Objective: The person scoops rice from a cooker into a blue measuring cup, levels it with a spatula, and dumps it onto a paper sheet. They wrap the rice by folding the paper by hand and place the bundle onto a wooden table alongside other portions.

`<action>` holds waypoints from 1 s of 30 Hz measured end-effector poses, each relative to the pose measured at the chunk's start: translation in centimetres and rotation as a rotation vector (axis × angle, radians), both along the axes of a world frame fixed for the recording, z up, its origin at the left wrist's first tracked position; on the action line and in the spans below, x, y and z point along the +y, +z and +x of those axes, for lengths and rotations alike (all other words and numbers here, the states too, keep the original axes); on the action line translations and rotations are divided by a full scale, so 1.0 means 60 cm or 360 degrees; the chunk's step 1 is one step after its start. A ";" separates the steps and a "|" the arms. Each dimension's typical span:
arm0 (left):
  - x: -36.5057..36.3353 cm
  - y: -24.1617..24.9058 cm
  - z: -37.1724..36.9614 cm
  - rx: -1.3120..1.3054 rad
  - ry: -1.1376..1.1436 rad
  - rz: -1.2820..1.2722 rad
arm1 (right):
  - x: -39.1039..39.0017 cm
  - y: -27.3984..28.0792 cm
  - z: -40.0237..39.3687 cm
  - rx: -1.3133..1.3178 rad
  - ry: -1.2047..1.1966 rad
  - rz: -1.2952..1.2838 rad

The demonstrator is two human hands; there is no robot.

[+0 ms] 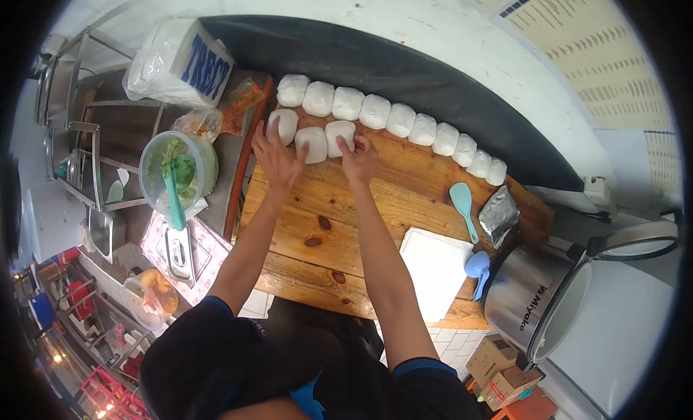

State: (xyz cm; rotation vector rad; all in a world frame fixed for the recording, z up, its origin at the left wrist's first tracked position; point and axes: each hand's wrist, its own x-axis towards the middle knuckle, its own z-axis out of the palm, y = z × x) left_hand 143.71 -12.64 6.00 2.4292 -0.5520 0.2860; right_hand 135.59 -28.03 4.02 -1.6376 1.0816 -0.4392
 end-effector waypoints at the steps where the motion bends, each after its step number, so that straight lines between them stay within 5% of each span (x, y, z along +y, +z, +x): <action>1: 0.008 -0.009 0.012 0.0191 0.0174 -0.0031 | 0.004 0.018 0.006 0.0109 0.0026 0.0022; 5: 0.062 -0.046 0.015 0.0330 0.0249 -0.0430 | -0.018 0.008 0.001 0.0274 0.0257 0.0096; 7: 0.118 -0.059 0.006 0.0828 0.0235 -0.0077 | -0.023 -0.002 -0.002 0.0214 0.0273 0.0120; 10: 0.127 -0.072 0.016 0.0915 0.0224 0.0439 | -0.015 -0.026 -0.004 0.0056 0.0296 0.0181; 16: 0.126 -0.077 -0.027 0.0292 0.0395 0.0357 | -0.001 -0.029 -0.027 0.0121 0.0436 0.0030; 23: 0.114 -0.066 -0.057 0.0562 0.0578 0.0823 | 0.000 -0.031 -0.028 0.0079 0.0452 0.0032; 26: 0.127 -0.037 -0.115 0.0411 0.0440 0.0930 | 0.008 -0.022 -0.032 0.0065 0.0488 -0.0024; 28: 0.144 -0.009 -0.160 0.0076 0.0007 0.0320 | -0.007 -0.039 -0.046 -0.0054 0.0325 -0.0010; 30: 0.192 -0.020 -0.220 0.0206 -0.0077 0.0317 | -0.040 -0.034 -0.075 -0.0174 0.0152 -0.0004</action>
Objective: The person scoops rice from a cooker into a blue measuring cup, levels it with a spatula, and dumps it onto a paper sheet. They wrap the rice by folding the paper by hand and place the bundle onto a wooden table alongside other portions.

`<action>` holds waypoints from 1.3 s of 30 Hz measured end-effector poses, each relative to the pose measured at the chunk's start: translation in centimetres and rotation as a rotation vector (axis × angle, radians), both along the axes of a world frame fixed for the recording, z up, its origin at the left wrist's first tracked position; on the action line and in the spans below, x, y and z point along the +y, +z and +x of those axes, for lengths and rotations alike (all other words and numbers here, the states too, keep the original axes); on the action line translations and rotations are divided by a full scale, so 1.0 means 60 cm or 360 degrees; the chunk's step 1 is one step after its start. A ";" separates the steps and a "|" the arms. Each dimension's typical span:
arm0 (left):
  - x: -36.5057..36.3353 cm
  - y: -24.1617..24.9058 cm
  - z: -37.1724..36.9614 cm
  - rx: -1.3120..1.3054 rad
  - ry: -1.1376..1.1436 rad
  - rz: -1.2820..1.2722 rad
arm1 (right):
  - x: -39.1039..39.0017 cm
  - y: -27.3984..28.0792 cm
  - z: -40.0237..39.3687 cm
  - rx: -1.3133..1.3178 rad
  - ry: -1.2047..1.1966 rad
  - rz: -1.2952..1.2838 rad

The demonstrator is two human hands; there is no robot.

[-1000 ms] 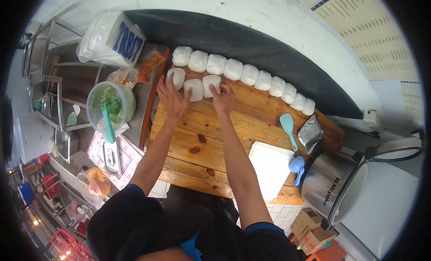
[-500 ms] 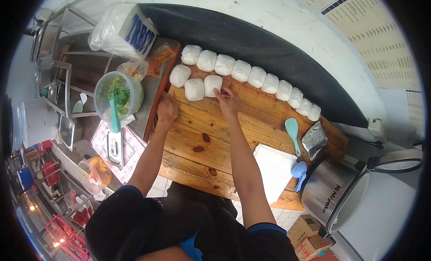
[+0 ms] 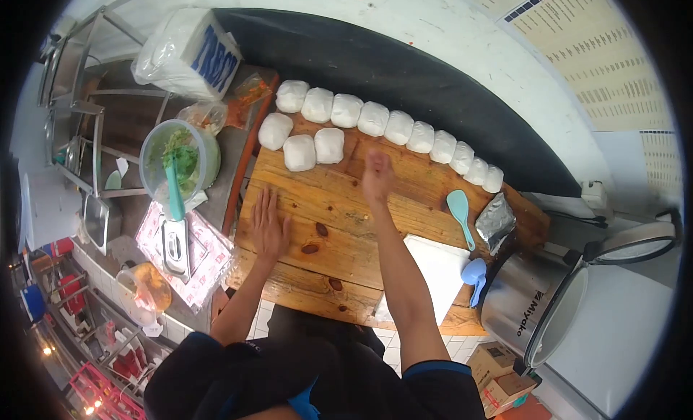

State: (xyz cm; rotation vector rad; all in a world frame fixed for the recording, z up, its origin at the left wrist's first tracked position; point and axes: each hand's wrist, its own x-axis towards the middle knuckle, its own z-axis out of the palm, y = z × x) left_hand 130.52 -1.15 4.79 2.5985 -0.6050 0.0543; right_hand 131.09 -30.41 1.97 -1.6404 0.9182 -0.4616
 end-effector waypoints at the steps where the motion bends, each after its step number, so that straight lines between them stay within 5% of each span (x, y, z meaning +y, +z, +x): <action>1: 0.017 -0.009 -0.015 0.0150 -0.0052 0.0015 | -0.022 0.018 -0.031 0.0168 -0.0009 -0.0432; 2: 0.023 -0.007 -0.020 0.0184 -0.0066 0.0014 | -0.029 0.025 -0.061 0.0358 -0.0010 -0.0852; 3: 0.029 -0.002 -0.028 0.0166 -0.0054 0.0070 | -0.024 0.017 -0.081 0.0398 -0.0008 -0.0850; 5: 0.023 -0.007 -0.022 0.0113 -0.0089 0.0080 | -0.028 0.002 -0.083 0.0191 0.0281 -0.1504; 11: 0.015 -0.017 -0.032 -0.0207 -0.0130 -0.0010 | -0.007 0.091 -0.146 0.0149 0.0323 -0.1177; 14: 0.009 -0.020 -0.036 -0.0253 -0.0165 -0.0020 | -0.002 0.210 -0.292 0.0245 0.0181 -0.0744; 18: -0.012 -0.025 -0.039 -0.0353 -0.0159 -0.0198 | -0.052 0.290 -0.580 0.0647 -0.0332 -0.1072; 21: -0.126 -0.023 -0.124 -0.0444 -0.0100 -0.0592 | -0.119 0.255 -0.717 0.0935 -0.0360 -0.0831; 23: -0.229 -0.033 -0.213 0.0430 -0.0533 -0.1287 | -0.162 0.165 -0.755 0.0849 -0.0245 -0.1003; 25: -0.318 0.036 -0.322 0.0376 -0.0988 -0.0612 | -0.205 0.094 -0.754 0.0857 -0.0199 -0.1025; 28: -0.385 0.122 -0.470 0.1047 -0.1128 -0.0561 | -0.242 0.015 -0.765 0.0787 -0.0173 -0.1216; 30: -0.402 0.111 -0.543 0.1901 -0.0791 -0.0925 | -0.174 0.212 -0.785 0.0274 -0.0095 -0.0427; 32: -0.423 0.151 -0.582 0.2738 -0.1034 -0.1214 | -0.117 0.298 -0.829 0.0073 0.0182 0.0073; 34: -0.432 0.191 -0.617 0.2784 -0.0941 -0.1366 | -0.139 0.423 -0.891 0.0042 0.0309 -0.0050; 36: -0.434 0.256 -0.618 0.2937 -0.1456 -0.1080 | -0.207 0.500 -0.966 0.0041 0.0477 -0.0472; 37: -0.429 0.274 -0.627 0.2848 -0.1416 -0.1084 | -0.266 0.539 -0.994 -0.0079 0.0329 -0.0242; 39: -0.440 0.301 -0.656 0.2779 -0.1199 -0.1306 | -0.393 0.590 -1.030 0.0990 -0.0040 -0.1020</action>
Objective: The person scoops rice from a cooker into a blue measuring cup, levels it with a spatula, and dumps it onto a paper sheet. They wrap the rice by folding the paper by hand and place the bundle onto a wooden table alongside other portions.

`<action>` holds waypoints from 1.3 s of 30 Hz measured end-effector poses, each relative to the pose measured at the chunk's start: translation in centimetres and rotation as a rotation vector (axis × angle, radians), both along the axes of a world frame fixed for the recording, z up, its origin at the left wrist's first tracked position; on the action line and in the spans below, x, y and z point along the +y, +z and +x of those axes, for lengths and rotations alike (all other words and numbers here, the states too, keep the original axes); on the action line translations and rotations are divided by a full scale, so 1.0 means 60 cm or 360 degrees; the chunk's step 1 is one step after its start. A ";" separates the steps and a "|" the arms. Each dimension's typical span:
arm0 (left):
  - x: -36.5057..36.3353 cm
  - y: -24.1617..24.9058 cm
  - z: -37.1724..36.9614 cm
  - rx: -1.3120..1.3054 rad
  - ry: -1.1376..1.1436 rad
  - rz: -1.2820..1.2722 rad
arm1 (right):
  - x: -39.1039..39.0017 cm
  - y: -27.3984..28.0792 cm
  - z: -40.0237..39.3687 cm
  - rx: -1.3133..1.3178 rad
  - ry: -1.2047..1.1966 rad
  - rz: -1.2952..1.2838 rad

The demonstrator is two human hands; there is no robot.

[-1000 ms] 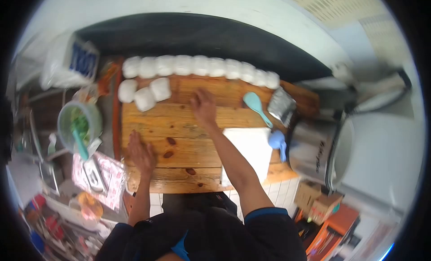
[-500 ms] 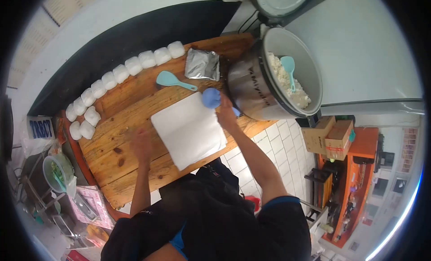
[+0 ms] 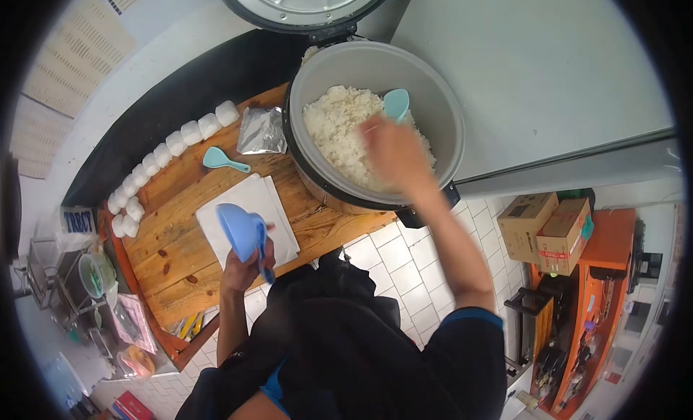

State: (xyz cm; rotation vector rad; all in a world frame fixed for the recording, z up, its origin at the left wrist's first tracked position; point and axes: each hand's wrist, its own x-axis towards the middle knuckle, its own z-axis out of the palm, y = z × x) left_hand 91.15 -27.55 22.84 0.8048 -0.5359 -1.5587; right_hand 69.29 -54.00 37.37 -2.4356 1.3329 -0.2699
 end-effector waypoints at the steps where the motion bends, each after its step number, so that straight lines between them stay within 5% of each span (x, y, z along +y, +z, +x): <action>1: -0.009 0.016 -0.014 0.0062 0.0229 0.0022 | -0.095 -0.079 -0.041 0.0341 -0.0074 -0.0224; 2: -0.025 0.041 -0.020 -0.0025 0.0305 0.0126 | -0.177 -0.146 -0.075 0.0768 0.0074 -0.0436; 5: -0.073 0.009 -0.006 0.0175 0.0339 -0.0019 | -0.248 -0.226 -0.092 0.0969 0.0089 -0.0307; 7: -0.102 0.008 -0.018 0.0002 0.0453 -0.0015 | -0.264 -0.213 -0.061 0.0303 -0.0616 0.0866; 8: -0.118 0.014 -0.029 -0.0196 0.0563 0.0014 | -0.276 -0.194 -0.063 0.0327 -0.0594 0.0848; 10: -0.147 0.026 -0.044 -0.0505 0.0657 0.0002 | -0.294 -0.158 -0.076 0.1094 0.0115 0.0028; 13: -0.197 0.007 -0.076 -0.1085 0.0592 0.0184 | -0.288 -0.118 -0.055 0.1433 0.0079 -0.0024; 16: -0.235 0.021 -0.106 -0.1183 0.0725 -0.0052 | -0.348 -0.208 -0.026 0.1183 0.0437 -0.0470; 18: -0.227 0.036 -0.117 -0.1136 0.0707 -0.0038 | -0.343 -0.229 0.011 0.0943 0.0452 -0.0291; 20: -0.224 0.043 -0.120 -0.1148 0.0700 0.0050 | -0.332 -0.203 0.028 0.0735 0.0462 -0.0160; 26: -0.218 0.024 -0.117 -0.1109 0.0645 0.0058 | -0.197 -0.077 -0.014 0.1067 0.0801 0.0049; 28: -0.215 0.020 -0.110 -0.0590 0.0599 -0.0020 | -0.205 -0.072 -0.027 0.1280 0.0728 -0.0130; 29: -0.215 0.018 -0.108 -0.0587 0.0605 -0.0038 | -0.220 -0.079 -0.022 0.1283 0.0724 -0.0149; 31: -0.203 0.012 -0.109 -0.0583 0.0672 -0.0043 | -0.271 -0.129 -0.001 0.1286 0.0481 -0.0963; 32: -0.191 0.018 -0.112 -0.0594 0.0667 -0.0027 | -0.294 -0.175 0.009 0.1276 0.0485 -0.0945; 34: -0.177 0.034 -0.118 -0.0406 0.0832 0.0115 | -0.334 -0.252 0.028 0.0971 0.0881 -0.1237; 37: -0.122 0.012 -0.073 -0.0872 0.0561 0.0237 | -0.310 -0.222 0.032 0.0689 0.1099 -0.0977; 39: -0.111 0.050 -0.065 -0.1035 0.0708 0.0411 | -0.271 -0.149 0.016 0.0756 0.1141 -0.0719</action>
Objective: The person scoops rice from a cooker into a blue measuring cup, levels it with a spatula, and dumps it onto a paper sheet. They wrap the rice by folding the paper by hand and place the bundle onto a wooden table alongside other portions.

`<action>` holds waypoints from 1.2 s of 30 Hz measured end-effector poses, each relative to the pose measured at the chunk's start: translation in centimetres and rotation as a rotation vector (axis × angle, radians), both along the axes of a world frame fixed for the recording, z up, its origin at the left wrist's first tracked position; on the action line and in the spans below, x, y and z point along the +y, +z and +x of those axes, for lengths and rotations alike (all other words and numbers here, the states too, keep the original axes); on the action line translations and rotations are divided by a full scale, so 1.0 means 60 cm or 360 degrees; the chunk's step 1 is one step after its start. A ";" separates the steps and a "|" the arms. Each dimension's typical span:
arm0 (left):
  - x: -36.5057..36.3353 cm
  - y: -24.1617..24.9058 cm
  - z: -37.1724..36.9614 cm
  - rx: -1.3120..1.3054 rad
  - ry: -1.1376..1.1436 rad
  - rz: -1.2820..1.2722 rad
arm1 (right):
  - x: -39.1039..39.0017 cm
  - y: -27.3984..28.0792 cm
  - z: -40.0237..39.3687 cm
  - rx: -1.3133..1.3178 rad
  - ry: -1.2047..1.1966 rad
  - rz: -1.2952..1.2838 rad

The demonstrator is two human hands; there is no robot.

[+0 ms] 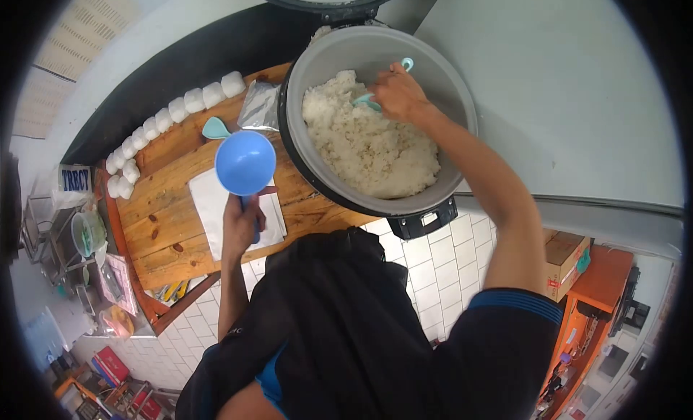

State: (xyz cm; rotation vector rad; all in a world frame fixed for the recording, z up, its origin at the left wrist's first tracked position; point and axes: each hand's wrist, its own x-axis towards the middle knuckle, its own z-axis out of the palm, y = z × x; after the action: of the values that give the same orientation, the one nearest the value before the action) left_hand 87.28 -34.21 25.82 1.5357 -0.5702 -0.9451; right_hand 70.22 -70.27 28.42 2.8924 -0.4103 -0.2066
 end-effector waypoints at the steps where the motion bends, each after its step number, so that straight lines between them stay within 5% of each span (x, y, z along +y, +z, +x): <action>1: 0.007 0.008 0.011 0.0012 -0.0045 0.0116 | 0.021 0.021 -0.014 0.0136 -0.0054 0.0181; 4: -0.009 0.047 0.031 -0.0440 -0.0113 0.0101 | 0.071 0.020 -0.056 0.0139 -0.0090 0.0408; 8: -0.112 0.157 0.031 -0.1953 -0.0349 -0.0173 | 0.096 0.053 -0.082 0.0028 -0.0103 0.0542; 11: -0.214 0.203 -0.028 -0.2375 -0.0617 0.0285 | 0.100 0.075 -0.092 0.0080 -0.0173 0.0455; 13: -0.283 0.174 -0.054 -0.2622 -0.0963 0.0530 | 0.099 0.108 -0.095 0.0249 -0.0573 0.0150; 17: -0.344 0.183 -0.113 -0.2726 -0.1782 0.1042 | 0.112 0.159 -0.101 0.0619 -0.0735 0.0266; 18: -0.352 0.167 -0.117 -0.2745 -0.1811 0.1036 | 0.111 0.138 -0.092 0.0659 -0.0912 0.0557; 19: -0.365 0.138 -0.118 -0.2550 -0.1804 0.1023 | 0.108 0.114 -0.087 0.0687 -0.1084 0.0844; 21: -0.380 0.111 -0.112 -0.2364 -0.1772 0.1001 | 0.100 0.032 -0.093 0.0098 -0.1398 0.1485; 25: -0.368 0.113 -0.097 -0.2075 -0.1741 0.1017 | 0.123 0.006 -0.053 -0.0103 -0.1340 0.1527; 28: -0.382 0.103 -0.081 -0.1965 -0.1890 0.0939 | 0.132 0.038 -0.040 -0.0387 -0.1358 0.1938; 30: -0.385 0.098 -0.073 -0.1896 -0.2045 0.0784 | 0.168 0.071 -0.034 -0.0313 -0.0849 0.0903; 32: -0.380 0.104 -0.069 -0.0388 -0.1259 0.0816 | 0.178 0.016 -0.056 -0.0561 -0.0558 0.0629; 33: -0.380 0.105 -0.063 -0.0406 -0.1256 0.0804 | 0.177 0.001 -0.066 -0.0805 -0.0270 0.0339; 36: -0.374 0.089 -0.052 0.0134 -0.1089 0.0681 | 0.186 0.069 -0.093 -0.0434 -0.0620 0.0202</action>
State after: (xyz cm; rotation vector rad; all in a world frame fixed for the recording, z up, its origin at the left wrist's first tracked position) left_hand 84.18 -56.66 31.18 1.6892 -0.9013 -1.7331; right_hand 64.63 -59.10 32.58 2.9418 -1.0448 0.1098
